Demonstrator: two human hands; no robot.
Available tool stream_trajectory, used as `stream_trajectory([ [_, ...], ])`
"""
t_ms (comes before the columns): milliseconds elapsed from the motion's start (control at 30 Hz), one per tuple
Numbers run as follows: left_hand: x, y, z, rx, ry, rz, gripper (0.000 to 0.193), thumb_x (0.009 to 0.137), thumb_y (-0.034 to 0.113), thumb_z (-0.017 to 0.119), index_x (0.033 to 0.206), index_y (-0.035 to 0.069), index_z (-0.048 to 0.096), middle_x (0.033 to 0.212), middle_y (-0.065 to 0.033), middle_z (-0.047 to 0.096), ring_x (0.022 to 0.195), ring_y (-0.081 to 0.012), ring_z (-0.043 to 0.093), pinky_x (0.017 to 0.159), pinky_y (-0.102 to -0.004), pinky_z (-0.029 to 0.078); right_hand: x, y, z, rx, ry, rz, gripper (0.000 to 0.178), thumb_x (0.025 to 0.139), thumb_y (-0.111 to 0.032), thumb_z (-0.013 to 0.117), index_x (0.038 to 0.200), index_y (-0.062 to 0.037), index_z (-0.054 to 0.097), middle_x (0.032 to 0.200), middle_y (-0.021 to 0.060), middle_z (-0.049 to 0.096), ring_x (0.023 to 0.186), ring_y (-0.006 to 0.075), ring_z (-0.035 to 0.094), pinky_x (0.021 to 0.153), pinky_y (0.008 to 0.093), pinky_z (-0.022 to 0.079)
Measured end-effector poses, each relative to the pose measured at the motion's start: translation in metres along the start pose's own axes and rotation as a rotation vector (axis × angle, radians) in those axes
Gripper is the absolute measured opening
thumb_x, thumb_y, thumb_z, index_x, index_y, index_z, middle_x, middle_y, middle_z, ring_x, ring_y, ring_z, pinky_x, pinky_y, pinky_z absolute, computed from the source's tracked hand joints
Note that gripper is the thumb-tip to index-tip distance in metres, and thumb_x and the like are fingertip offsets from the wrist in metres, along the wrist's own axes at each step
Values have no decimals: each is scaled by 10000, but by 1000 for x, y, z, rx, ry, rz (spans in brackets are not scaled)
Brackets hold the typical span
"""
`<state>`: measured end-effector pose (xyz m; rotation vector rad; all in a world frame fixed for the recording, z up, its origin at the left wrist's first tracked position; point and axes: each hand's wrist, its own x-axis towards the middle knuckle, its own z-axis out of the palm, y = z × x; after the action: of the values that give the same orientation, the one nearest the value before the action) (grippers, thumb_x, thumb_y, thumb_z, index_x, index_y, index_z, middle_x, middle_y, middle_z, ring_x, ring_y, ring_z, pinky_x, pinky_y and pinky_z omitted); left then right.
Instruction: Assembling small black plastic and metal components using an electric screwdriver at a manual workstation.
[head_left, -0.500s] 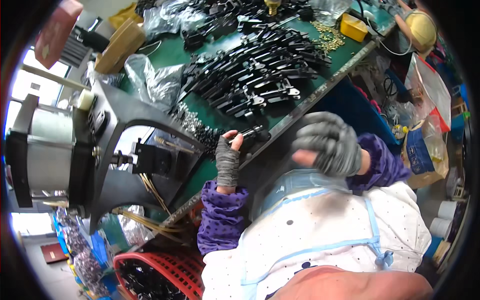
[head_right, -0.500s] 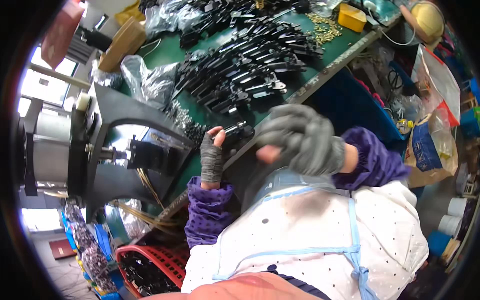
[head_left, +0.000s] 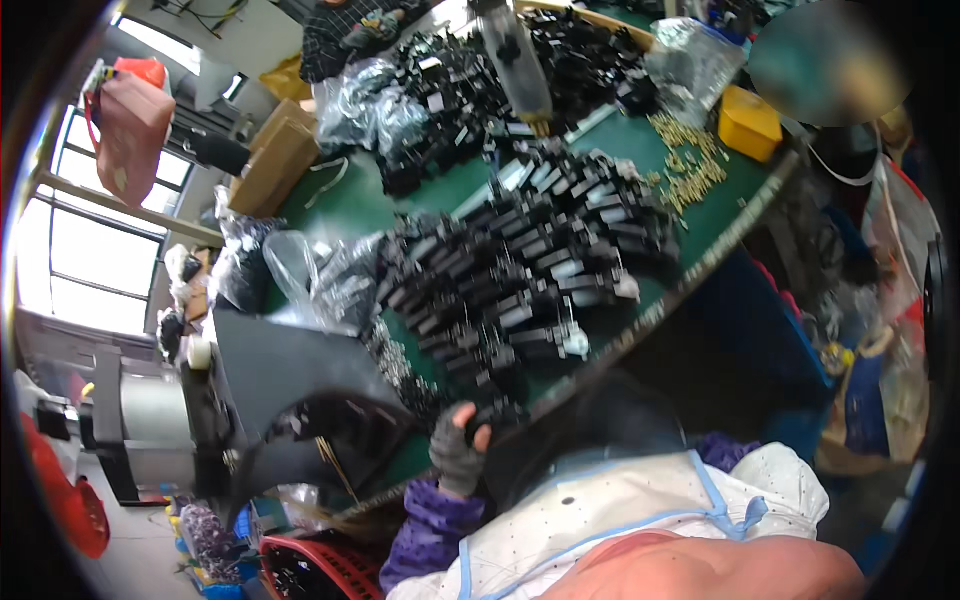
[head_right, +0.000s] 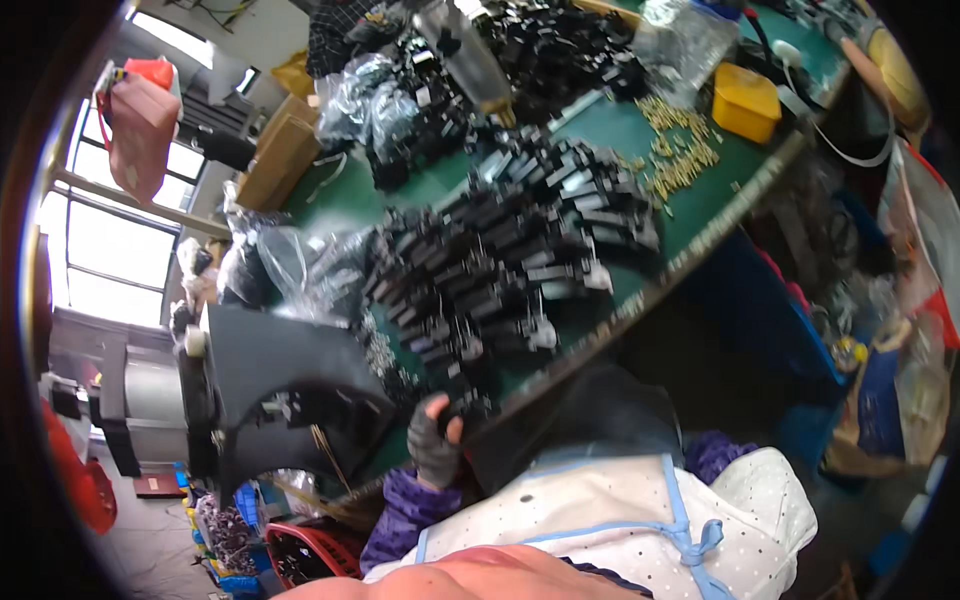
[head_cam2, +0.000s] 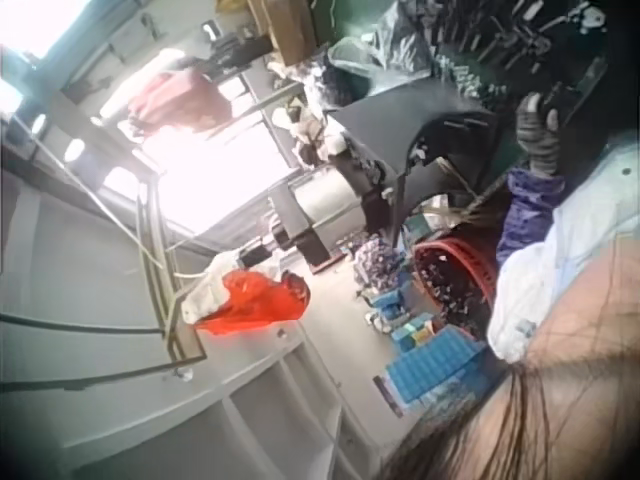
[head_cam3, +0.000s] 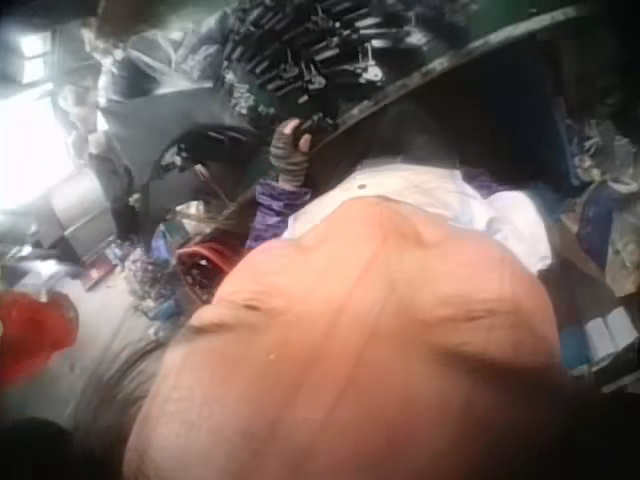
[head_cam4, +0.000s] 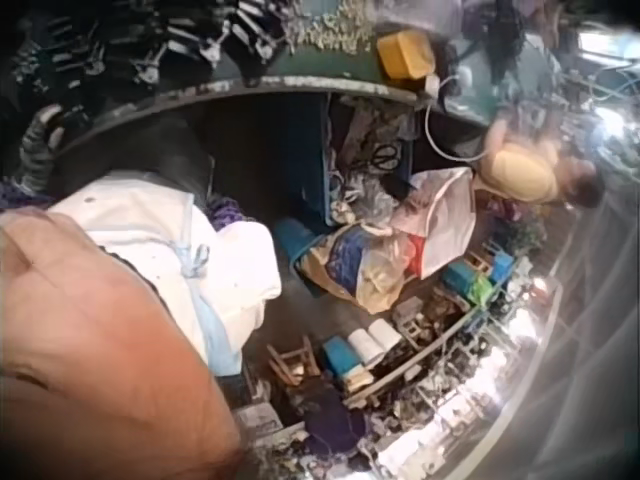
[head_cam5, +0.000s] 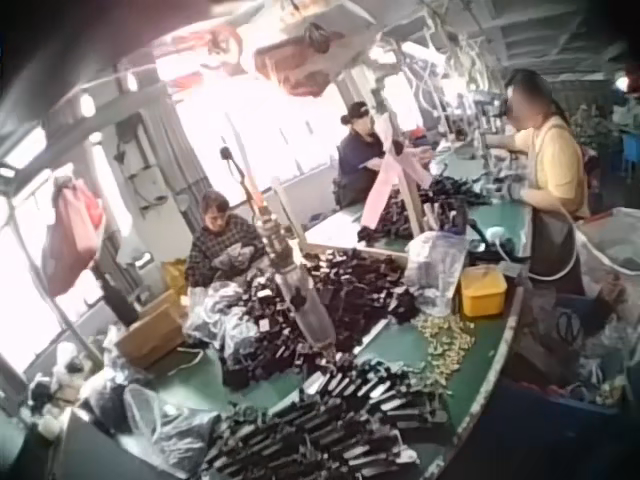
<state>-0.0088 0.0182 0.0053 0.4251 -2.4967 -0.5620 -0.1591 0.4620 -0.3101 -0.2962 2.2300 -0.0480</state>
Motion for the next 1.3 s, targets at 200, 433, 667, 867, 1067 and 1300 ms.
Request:
stream_trajectory([
  [200, -8, -10, -1, -90, -119, -104, 528, 615, 320, 755, 1024, 46, 563, 953, -157, 597, 854, -289, 592, 749, -362, 477, 29, -47, -47, 62, -54, -11, 381, 781, -320, 586, 1063, -64, 582, 1015, 168, 581, 932, 278, 565, 807, 367, 470],
  [433, -5, -7, 2, 47, -120, -40, 602, 525, 234, 796, 1054, 105, 538, 996, -120, 569, 838, -287, 583, 700, -368, 491, 1, -82, -61, 112, -102, -46, 400, 781, -355, 587, 1044, -54, 588, 986, 147, 591, 901, 256, 572, 791, 362, 478],
  [667, -20, 2, 13, 353, 120, 70, 541, 687, 417, 694, 1081, 92, 516, 1065, -136, 529, 927, -322, 544, 785, -402, 458, -28, -69, -166, 152, -237, -254, 424, 781, -390, 587, 1025, -43, 594, 958, 125, 600, 870, 233, 579, 776, 357, 487],
  [867, -21, 8, 11, 330, 270, 72, 538, 702, 417, 688, 1088, 82, 521, 1074, -142, 514, 947, -310, 524, 795, -405, 453, -86, -99, -402, 667, -250, -583, 419, 789, -410, 579, 962, -28, 595, 846, 85, 597, 761, 174, 578, 665, 305, 501],
  [1067, -24, -3, 17, 247, 343, 122, 550, 715, 446, 663, 1087, 65, 521, 1077, -149, 511, 957, -317, 517, 807, -400, 443, -37, -192, -518, 691, 517, -931, 597, 759, -460, 616, 1142, -14, 508, 1021, 82, 540, 938, 162, 515, 772, 284, 430],
  [1300, 1, 35, -28, 299, 395, 153, 523, 778, 394, 617, 1118, 19, 486, 1138, -186, 467, 999, -334, 498, 852, -430, 411, 59, -285, -569, 138, 801, -391, 988, 638, -673, 587, 1344, -52, 283, 1387, 227, 224, 1292, 374, 177, 1039, 448, 171],
])
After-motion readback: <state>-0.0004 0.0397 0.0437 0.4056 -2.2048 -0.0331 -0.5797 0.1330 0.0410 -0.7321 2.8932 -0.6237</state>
